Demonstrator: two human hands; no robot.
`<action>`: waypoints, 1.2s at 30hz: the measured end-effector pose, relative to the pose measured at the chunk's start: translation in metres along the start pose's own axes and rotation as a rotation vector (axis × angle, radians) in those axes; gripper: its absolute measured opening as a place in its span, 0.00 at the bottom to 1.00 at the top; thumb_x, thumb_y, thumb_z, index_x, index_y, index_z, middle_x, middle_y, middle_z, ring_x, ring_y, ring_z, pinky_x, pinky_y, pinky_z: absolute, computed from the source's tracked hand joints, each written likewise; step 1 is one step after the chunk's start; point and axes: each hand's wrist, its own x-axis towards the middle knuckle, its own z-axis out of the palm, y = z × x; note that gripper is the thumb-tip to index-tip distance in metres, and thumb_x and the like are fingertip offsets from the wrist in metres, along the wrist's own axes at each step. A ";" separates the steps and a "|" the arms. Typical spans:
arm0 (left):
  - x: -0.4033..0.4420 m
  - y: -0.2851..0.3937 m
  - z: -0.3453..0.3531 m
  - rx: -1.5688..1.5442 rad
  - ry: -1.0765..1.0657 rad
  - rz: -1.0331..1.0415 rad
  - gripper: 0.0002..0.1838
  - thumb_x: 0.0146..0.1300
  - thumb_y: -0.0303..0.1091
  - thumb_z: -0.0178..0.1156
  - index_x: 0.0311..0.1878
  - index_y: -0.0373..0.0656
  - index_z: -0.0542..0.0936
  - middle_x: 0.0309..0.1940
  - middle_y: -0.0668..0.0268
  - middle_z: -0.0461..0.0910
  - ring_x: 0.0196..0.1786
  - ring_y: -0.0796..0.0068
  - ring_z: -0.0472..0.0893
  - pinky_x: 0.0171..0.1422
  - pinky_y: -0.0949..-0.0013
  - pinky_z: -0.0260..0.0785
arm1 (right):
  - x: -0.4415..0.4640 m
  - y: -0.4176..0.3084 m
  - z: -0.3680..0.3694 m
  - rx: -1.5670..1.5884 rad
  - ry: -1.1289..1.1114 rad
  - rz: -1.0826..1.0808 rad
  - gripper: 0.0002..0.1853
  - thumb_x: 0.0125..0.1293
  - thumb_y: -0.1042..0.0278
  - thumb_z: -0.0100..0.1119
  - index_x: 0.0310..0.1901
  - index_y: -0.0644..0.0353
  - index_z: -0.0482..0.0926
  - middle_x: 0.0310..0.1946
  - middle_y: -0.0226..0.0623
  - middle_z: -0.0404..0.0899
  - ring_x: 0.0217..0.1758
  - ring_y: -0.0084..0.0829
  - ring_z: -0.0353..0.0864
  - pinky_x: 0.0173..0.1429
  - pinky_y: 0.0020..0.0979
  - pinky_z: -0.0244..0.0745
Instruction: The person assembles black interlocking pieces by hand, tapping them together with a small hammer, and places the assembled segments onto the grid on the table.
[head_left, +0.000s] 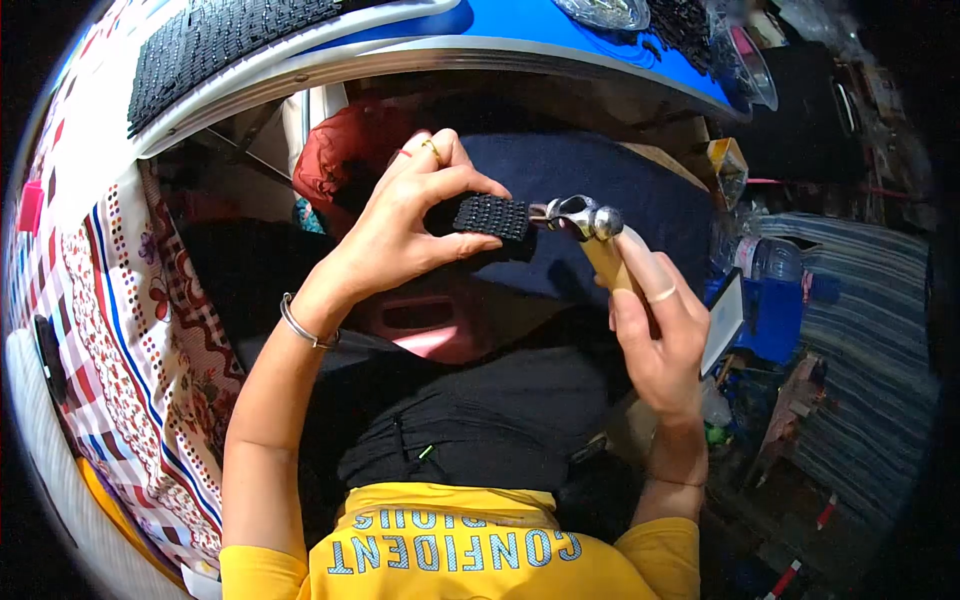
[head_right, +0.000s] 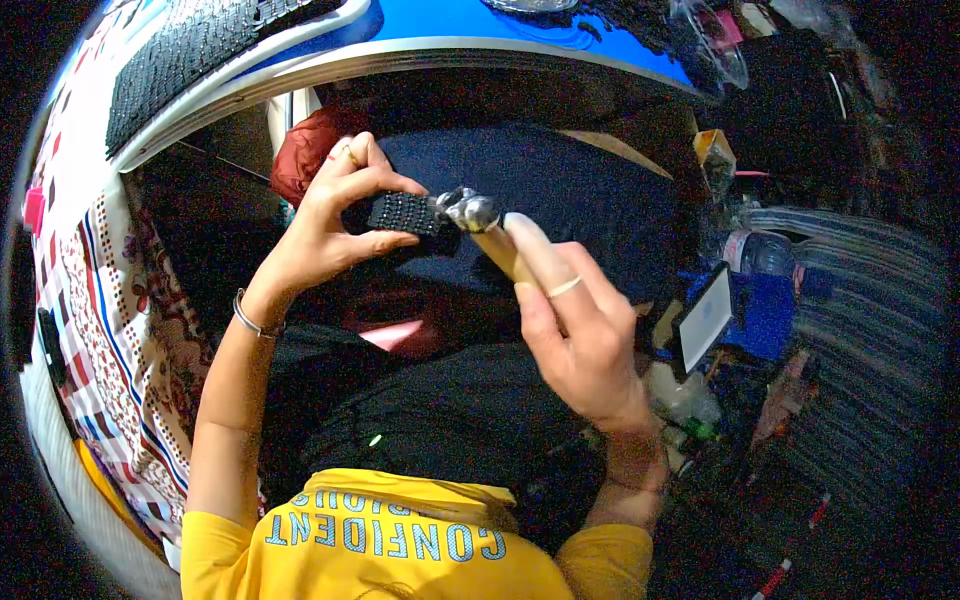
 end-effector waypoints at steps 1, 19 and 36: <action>0.000 -0.001 0.001 0.002 0.001 0.005 0.19 0.47 0.34 0.76 0.45 0.46 0.86 0.35 0.70 0.65 0.40 0.71 0.64 0.48 0.70 0.59 | 0.002 -0.001 0.002 -0.026 -0.011 -0.041 0.23 0.63 0.84 0.58 0.62 0.67 0.76 0.41 0.42 0.80 0.26 0.31 0.71 0.32 0.29 0.71; 0.000 0.002 0.000 0.002 0.005 -0.008 0.18 0.47 0.35 0.75 0.44 0.46 0.86 0.34 0.69 0.65 0.40 0.70 0.64 0.47 0.69 0.58 | 0.013 -0.003 0.001 -0.240 -0.083 -0.186 0.22 0.64 0.84 0.58 0.60 0.71 0.76 0.41 0.45 0.80 0.26 0.38 0.76 0.31 0.35 0.73; 0.001 0.002 0.001 0.005 0.009 0.001 0.18 0.48 0.36 0.75 0.44 0.46 0.86 0.33 0.70 0.65 0.40 0.71 0.64 0.48 0.70 0.57 | 0.005 -0.005 -0.002 -0.256 -0.075 -0.235 0.22 0.63 0.83 0.59 0.60 0.70 0.76 0.39 0.44 0.78 0.25 0.38 0.76 0.31 0.37 0.73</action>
